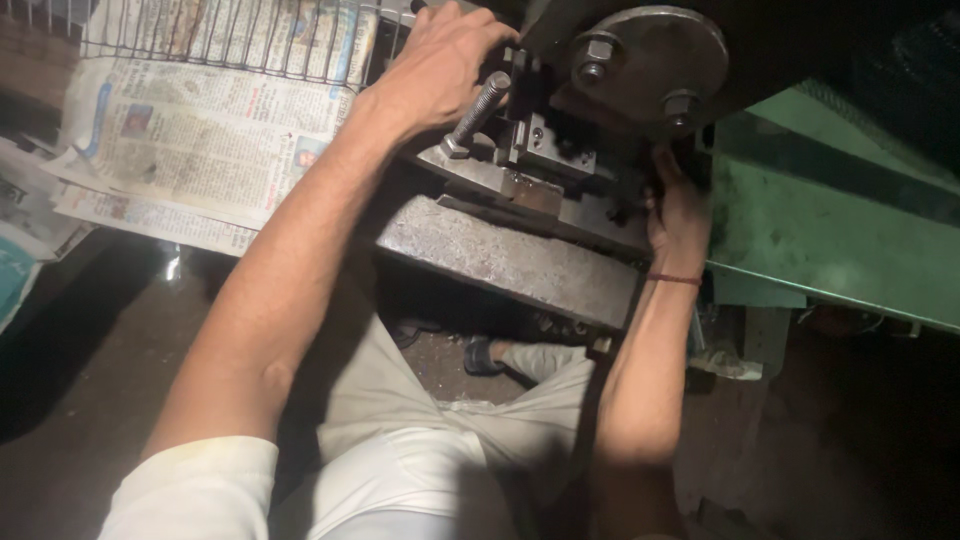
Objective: The person sits on the floor and operates a manual metal press machine to cut a wire mesh grid. They feed the mesh into the press, use a foot pedal to activate the cutting mechanism, and remove the cut pieces. The person also handles a metal sheet, placing it into the press and adjusting it.
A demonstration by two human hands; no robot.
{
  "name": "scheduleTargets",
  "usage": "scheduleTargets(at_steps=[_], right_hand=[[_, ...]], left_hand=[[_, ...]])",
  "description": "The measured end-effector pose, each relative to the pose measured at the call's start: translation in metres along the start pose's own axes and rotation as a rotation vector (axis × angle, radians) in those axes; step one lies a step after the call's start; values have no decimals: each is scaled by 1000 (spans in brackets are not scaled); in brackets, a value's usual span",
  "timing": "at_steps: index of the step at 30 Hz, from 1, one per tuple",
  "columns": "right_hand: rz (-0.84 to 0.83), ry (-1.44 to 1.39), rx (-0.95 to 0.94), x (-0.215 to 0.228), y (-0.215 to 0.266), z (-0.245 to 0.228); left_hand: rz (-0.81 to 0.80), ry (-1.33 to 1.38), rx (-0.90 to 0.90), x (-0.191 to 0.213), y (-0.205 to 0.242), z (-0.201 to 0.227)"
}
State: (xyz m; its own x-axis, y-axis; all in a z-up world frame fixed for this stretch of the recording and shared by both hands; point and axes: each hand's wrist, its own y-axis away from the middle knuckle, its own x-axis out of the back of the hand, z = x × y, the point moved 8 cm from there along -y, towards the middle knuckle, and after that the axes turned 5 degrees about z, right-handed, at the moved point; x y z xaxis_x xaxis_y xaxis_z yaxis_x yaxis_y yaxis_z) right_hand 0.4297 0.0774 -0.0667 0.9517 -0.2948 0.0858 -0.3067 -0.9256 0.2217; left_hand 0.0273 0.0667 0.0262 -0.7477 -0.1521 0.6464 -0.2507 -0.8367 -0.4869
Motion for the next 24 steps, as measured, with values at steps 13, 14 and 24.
scheduleTargets(at_steps=[13, 14, 24], right_hand=[[-253, 793, 857, 30, 1, -39], [-237, 1230, 1210, 20, 21, -40], [-127, 66, 105, 38, -42, -4]], left_hand=[[47, -97, -181, 0, -18, 6], [34, -89, -183, -2, -19, 7], [-70, -50, -29, 3, -21, 11]])
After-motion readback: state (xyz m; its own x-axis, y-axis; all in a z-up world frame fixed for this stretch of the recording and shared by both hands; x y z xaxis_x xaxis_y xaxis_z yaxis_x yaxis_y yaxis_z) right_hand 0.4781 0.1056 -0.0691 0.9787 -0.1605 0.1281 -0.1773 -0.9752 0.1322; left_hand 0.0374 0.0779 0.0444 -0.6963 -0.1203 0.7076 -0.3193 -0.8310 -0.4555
